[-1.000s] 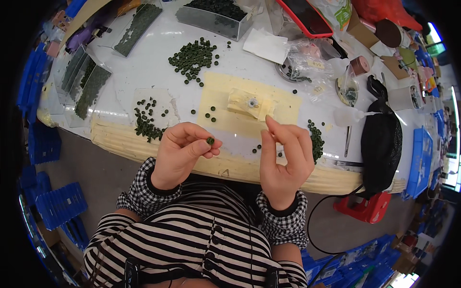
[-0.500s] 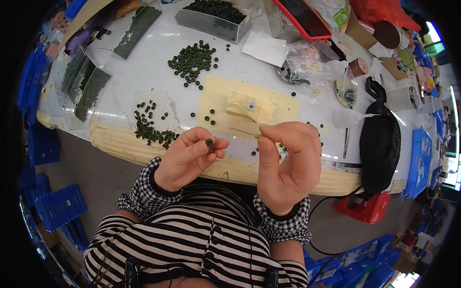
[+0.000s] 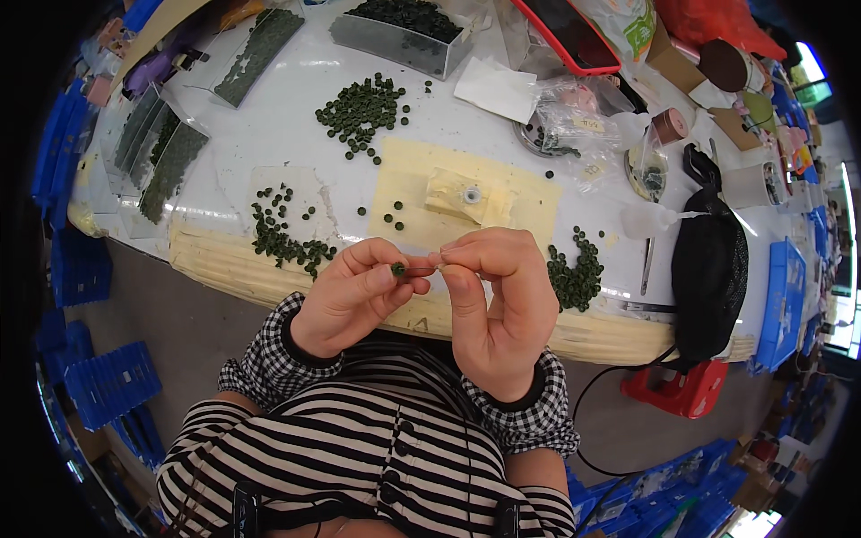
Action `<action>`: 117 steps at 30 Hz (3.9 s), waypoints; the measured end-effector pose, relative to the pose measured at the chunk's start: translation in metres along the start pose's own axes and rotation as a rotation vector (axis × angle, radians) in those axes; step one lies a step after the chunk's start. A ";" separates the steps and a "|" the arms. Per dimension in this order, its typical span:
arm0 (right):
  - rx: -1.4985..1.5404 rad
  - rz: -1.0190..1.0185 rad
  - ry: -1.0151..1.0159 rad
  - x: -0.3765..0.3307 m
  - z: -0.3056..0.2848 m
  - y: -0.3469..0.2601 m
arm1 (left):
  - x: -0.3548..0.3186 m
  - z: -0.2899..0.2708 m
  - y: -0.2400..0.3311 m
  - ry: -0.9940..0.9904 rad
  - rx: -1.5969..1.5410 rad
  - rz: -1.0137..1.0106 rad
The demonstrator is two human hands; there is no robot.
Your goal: Assembling small green plastic pieces onto a white base strip on a factory workbench.
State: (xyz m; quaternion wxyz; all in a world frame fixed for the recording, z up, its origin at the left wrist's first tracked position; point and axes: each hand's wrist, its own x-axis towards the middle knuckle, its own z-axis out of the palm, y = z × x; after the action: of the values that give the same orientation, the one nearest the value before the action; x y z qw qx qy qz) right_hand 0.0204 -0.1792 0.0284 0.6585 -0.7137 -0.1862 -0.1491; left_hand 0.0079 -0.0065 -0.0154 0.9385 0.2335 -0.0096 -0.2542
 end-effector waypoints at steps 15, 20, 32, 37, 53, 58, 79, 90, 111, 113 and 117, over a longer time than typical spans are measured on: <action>-0.643 -0.288 0.194 0.027 -0.013 0.025 | -0.004 0.008 0.002 0.197 0.711 0.475; -0.814 -0.251 0.108 0.033 -0.008 0.037 | -0.004 0.007 0.006 0.207 0.849 0.636; -0.498 -0.210 -0.044 -0.006 0.004 0.007 | -0.005 0.009 0.008 0.186 0.852 0.608; -0.390 -0.206 -0.101 -0.015 0.012 0.008 | -0.006 0.010 0.006 0.167 0.814 0.600; -0.370 -0.213 -0.144 -0.018 0.010 0.006 | -0.008 0.012 0.009 0.161 0.968 0.639; -0.350 -0.189 -0.151 -0.021 0.011 0.008 | -0.008 0.011 0.008 0.163 0.969 0.631; -0.855 -0.060 -0.187 -0.033 -0.036 0.022 | -0.002 -0.002 0.034 0.328 2.001 0.621; -0.734 -0.149 -0.109 -0.035 -0.027 0.030 | -0.033 0.011 0.057 0.053 1.904 0.198; 0.334 0.489 -0.003 -0.040 -0.004 0.007 | -0.007 0.017 0.008 0.135 0.403 -0.004; 0.297 0.461 0.005 -0.041 -0.003 0.008 | -0.006 0.015 0.005 0.120 0.405 0.005; 0.138 0.346 0.000 -0.040 -0.003 0.013 | -0.006 0.009 0.000 0.077 0.394 0.027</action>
State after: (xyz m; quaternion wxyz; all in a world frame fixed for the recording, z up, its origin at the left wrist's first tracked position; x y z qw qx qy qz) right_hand -0.0092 -0.1859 -0.0009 0.7217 -0.6883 -0.0704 -0.0202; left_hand 0.0018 -0.0073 -0.0067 0.8777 0.4220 -0.0262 -0.2256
